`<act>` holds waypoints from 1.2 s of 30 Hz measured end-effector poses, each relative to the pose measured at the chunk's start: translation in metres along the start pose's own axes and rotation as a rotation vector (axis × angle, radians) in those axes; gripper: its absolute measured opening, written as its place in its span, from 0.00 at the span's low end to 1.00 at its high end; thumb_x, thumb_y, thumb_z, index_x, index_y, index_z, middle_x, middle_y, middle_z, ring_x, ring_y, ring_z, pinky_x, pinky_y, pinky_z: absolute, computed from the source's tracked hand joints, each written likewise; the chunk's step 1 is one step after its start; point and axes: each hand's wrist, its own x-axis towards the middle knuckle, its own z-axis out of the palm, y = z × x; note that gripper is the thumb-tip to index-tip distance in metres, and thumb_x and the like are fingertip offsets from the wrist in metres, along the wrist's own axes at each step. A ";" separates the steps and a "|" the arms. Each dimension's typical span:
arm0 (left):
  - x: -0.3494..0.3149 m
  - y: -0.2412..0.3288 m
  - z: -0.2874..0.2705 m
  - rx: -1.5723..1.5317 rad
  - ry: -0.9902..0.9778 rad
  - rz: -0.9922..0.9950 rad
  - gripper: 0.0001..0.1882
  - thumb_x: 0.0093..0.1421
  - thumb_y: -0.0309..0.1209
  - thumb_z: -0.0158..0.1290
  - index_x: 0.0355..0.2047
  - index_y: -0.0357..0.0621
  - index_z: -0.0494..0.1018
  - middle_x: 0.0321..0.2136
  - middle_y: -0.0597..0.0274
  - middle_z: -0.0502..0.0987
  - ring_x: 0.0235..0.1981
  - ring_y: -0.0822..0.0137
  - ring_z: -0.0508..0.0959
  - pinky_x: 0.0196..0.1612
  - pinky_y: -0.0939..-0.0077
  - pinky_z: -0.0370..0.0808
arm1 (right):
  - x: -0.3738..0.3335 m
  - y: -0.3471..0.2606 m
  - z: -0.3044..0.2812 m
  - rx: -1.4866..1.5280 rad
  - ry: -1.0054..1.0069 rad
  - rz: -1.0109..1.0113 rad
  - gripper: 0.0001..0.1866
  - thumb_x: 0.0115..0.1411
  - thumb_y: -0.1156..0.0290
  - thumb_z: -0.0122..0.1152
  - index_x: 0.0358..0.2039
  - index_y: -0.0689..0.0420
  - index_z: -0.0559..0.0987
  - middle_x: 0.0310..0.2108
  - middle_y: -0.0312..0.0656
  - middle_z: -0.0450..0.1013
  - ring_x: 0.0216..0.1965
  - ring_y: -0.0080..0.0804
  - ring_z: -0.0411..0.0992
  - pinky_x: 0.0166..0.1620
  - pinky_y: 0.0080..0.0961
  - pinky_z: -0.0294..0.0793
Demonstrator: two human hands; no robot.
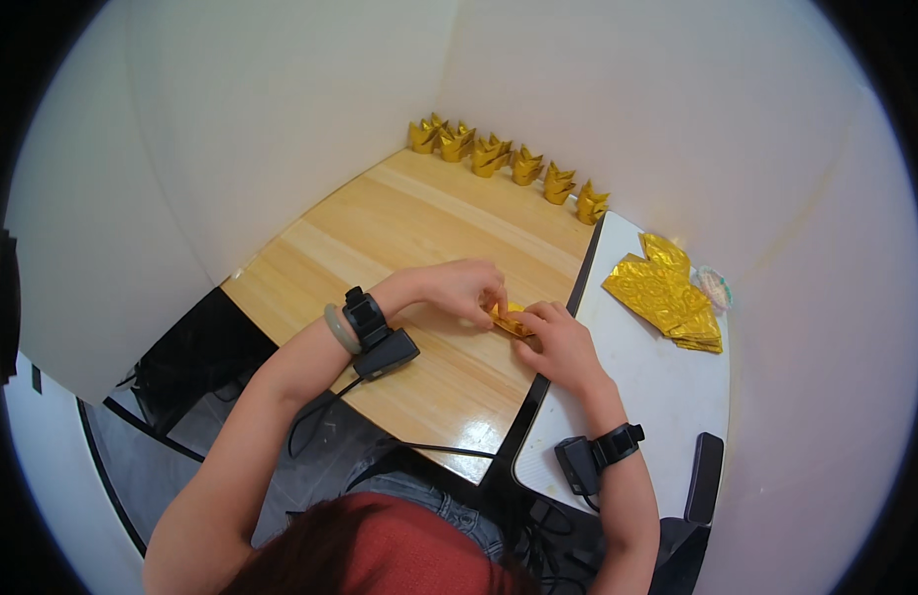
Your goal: Folding square sheets of gold paper into traditional ingot shapes (yuanbao).
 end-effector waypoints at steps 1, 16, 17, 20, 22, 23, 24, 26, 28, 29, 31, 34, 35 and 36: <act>0.002 0.000 -0.001 -0.080 -0.033 0.001 0.14 0.41 0.36 0.58 0.28 0.42 0.76 0.27 0.58 0.73 0.35 0.61 0.70 0.38 0.70 0.67 | 0.000 0.000 0.000 -0.042 0.001 -0.046 0.12 0.51 0.66 0.59 0.36 0.54 0.78 0.34 0.39 0.70 0.37 0.35 0.68 0.39 0.26 0.70; 0.005 -0.004 0.009 -0.240 0.006 -0.049 0.14 0.48 0.37 0.57 0.31 0.39 0.74 0.27 0.55 0.73 0.31 0.63 0.72 0.35 0.74 0.69 | -0.004 0.019 0.014 0.215 0.081 0.118 0.09 0.56 0.69 0.54 0.33 0.60 0.77 0.31 0.42 0.70 0.35 0.36 0.68 0.38 0.26 0.67; 0.005 -0.007 0.011 -0.238 0.008 -0.047 0.14 0.48 0.37 0.57 0.31 0.39 0.74 0.27 0.55 0.73 0.31 0.63 0.72 0.35 0.74 0.69 | -0.005 0.021 0.016 0.212 0.083 0.117 0.09 0.56 0.69 0.54 0.33 0.60 0.77 0.31 0.42 0.70 0.35 0.36 0.68 0.38 0.26 0.67; 0.005 -0.012 0.012 -0.185 0.109 -0.023 0.14 0.50 0.37 0.57 0.31 0.38 0.75 0.27 0.54 0.74 0.29 0.64 0.73 0.33 0.74 0.69 | -0.003 0.023 0.018 0.275 0.096 0.179 0.09 0.56 0.68 0.53 0.31 0.60 0.77 0.29 0.42 0.71 0.36 0.39 0.68 0.38 0.29 0.68; 0.005 -0.014 0.010 -0.223 0.100 -0.109 0.14 0.50 0.36 0.56 0.30 0.37 0.75 0.26 0.53 0.75 0.27 0.64 0.73 0.31 0.74 0.69 | -0.002 0.022 0.017 0.289 0.105 0.243 0.08 0.55 0.70 0.53 0.30 0.61 0.77 0.28 0.43 0.71 0.34 0.40 0.68 0.38 0.30 0.68; 0.005 -0.014 0.010 -0.221 0.108 -0.108 0.14 0.50 0.36 0.56 0.30 0.37 0.75 0.26 0.53 0.75 0.27 0.64 0.73 0.31 0.74 0.69 | -0.002 0.023 0.017 0.284 0.103 0.237 0.08 0.55 0.70 0.53 0.30 0.61 0.77 0.28 0.43 0.71 0.34 0.40 0.68 0.38 0.30 0.68; 0.006 -0.014 0.010 -0.227 0.124 -0.150 0.14 0.50 0.36 0.56 0.30 0.36 0.75 0.24 0.53 0.75 0.26 0.64 0.74 0.31 0.74 0.69 | -0.002 0.025 0.020 0.246 0.143 0.235 0.08 0.55 0.70 0.53 0.29 0.61 0.77 0.27 0.44 0.71 0.34 0.40 0.68 0.37 0.30 0.68; 0.007 -0.012 0.008 -0.236 0.148 -0.188 0.14 0.50 0.36 0.56 0.29 0.36 0.75 0.23 0.53 0.75 0.25 0.65 0.74 0.30 0.74 0.69 | -0.003 0.028 0.021 0.200 0.179 0.228 0.08 0.55 0.70 0.54 0.28 0.61 0.77 0.27 0.44 0.71 0.33 0.40 0.69 0.37 0.30 0.68; 0.007 -0.012 0.007 -0.204 0.148 -0.281 0.15 0.48 0.37 0.56 0.29 0.38 0.77 0.23 0.52 0.77 0.25 0.61 0.76 0.30 0.72 0.71 | -0.002 0.030 0.022 0.208 0.164 0.310 0.08 0.54 0.70 0.55 0.30 0.62 0.76 0.26 0.45 0.71 0.31 0.38 0.70 0.35 0.28 0.69; 0.007 -0.014 0.007 -0.207 0.158 -0.282 0.15 0.48 0.37 0.56 0.29 0.38 0.77 0.23 0.52 0.77 0.25 0.61 0.76 0.30 0.72 0.71 | -0.001 0.031 0.024 0.202 0.159 0.302 0.08 0.54 0.70 0.55 0.30 0.62 0.76 0.26 0.45 0.71 0.31 0.38 0.70 0.35 0.28 0.69; 0.007 -0.017 0.009 -0.289 0.228 -0.248 0.15 0.48 0.38 0.57 0.29 0.38 0.77 0.23 0.53 0.77 0.25 0.62 0.76 0.30 0.72 0.71 | -0.001 0.035 0.028 0.319 0.208 0.352 0.08 0.53 0.72 0.57 0.33 0.61 0.76 0.26 0.44 0.71 0.28 0.35 0.71 0.34 0.26 0.70; 0.008 -0.018 0.012 -0.345 0.253 -0.267 0.15 0.47 0.38 0.58 0.29 0.38 0.77 0.24 0.54 0.77 0.26 0.64 0.76 0.30 0.73 0.71 | -0.001 0.032 0.025 0.277 0.166 0.386 0.10 0.52 0.74 0.57 0.36 0.61 0.75 0.26 0.43 0.72 0.27 0.32 0.71 0.33 0.24 0.71; 0.009 -0.020 0.015 -0.342 0.265 -0.269 0.15 0.47 0.38 0.58 0.29 0.38 0.77 0.24 0.54 0.77 0.26 0.64 0.76 0.30 0.73 0.71 | -0.002 0.033 0.026 0.273 0.164 0.374 0.10 0.52 0.74 0.57 0.36 0.61 0.75 0.26 0.43 0.72 0.27 0.32 0.71 0.33 0.24 0.71; 0.009 -0.021 0.017 -0.313 0.282 -0.279 0.14 0.47 0.38 0.58 0.29 0.39 0.77 0.24 0.55 0.77 0.26 0.64 0.76 0.30 0.73 0.71 | -0.002 0.034 0.027 0.272 0.158 0.363 0.10 0.52 0.74 0.58 0.37 0.61 0.75 0.26 0.42 0.72 0.27 0.32 0.71 0.33 0.24 0.71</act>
